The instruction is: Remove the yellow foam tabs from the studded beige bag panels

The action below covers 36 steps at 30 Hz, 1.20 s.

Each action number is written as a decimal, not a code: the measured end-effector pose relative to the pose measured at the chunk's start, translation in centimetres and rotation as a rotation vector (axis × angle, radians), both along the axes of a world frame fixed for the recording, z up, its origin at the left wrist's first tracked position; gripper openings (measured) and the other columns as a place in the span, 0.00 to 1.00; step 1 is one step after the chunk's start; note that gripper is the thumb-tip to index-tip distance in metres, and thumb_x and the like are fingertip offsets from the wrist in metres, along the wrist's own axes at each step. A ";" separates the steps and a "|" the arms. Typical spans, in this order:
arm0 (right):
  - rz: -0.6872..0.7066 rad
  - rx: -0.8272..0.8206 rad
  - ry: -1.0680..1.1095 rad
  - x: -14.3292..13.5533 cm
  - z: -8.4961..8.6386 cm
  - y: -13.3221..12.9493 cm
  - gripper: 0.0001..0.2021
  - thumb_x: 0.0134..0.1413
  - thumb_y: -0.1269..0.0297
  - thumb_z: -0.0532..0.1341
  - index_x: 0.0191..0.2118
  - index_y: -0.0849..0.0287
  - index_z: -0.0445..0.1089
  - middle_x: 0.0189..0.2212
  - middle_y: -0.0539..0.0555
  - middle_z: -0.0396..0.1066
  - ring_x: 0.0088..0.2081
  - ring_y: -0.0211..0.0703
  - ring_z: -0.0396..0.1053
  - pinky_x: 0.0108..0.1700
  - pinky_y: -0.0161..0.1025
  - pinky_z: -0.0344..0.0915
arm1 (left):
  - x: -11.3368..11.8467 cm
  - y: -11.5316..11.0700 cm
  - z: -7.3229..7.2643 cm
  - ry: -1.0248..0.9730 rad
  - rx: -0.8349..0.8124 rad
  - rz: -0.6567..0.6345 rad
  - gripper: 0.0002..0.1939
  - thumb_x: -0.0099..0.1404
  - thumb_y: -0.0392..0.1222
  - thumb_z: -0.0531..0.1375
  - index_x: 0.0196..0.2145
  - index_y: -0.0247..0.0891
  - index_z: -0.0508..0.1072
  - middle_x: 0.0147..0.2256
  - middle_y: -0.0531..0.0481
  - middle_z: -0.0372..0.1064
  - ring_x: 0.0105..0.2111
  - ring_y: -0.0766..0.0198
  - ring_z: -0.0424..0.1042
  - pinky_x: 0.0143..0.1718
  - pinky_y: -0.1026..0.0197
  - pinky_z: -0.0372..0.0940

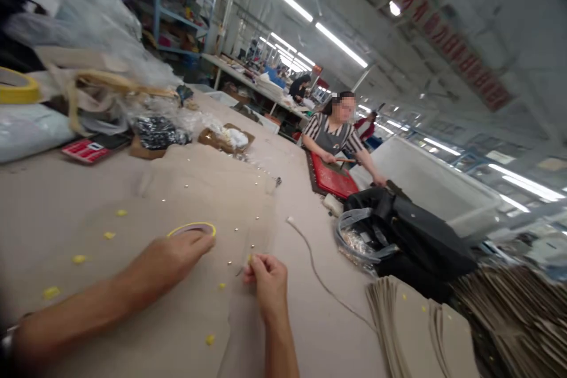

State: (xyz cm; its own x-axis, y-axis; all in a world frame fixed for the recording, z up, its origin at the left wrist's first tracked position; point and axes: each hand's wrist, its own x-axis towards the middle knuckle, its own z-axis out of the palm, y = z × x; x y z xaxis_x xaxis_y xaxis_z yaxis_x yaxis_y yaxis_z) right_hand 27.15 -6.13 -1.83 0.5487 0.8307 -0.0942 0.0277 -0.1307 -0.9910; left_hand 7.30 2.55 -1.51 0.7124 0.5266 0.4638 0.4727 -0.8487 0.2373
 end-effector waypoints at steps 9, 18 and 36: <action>0.178 -0.219 -0.178 -1.2 -1.4 1.2 0.14 0.45 0.55 0.65 0.28 0.64 0.73 0.17 0.48 0.68 0.17 0.32 0.62 0.20 0.29 0.60 | 0.6 -0.2 -1.1 0.266 -0.131 -0.013 0.08 0.65 0.27 0.52 0.36 0.37 0.68 0.35 0.46 0.69 0.36 0.55 0.65 0.35 0.56 0.61; 0.272 -0.199 -0.710 -2.0 -1.0 1.5 0.11 0.53 0.62 0.57 0.27 0.59 0.75 0.22 0.51 0.74 0.25 0.39 0.68 0.29 0.33 0.61 | 0.3 -0.3 -0.8 0.277 -0.156 -0.024 0.08 0.65 0.28 0.53 0.37 0.37 0.68 0.36 0.46 0.69 0.37 0.54 0.64 0.35 0.55 0.61; 0.137 -0.167 -0.908 -3.4 -2.0 0.5 0.11 0.56 0.66 0.56 0.28 0.57 0.74 0.25 0.52 0.75 0.29 0.41 0.71 0.32 0.34 0.61 | 0.2 0.0 -2.1 0.190 -0.212 -0.048 0.18 0.57 0.21 0.50 0.36 0.38 0.71 0.34 0.47 0.70 0.36 0.54 0.66 0.36 0.56 0.59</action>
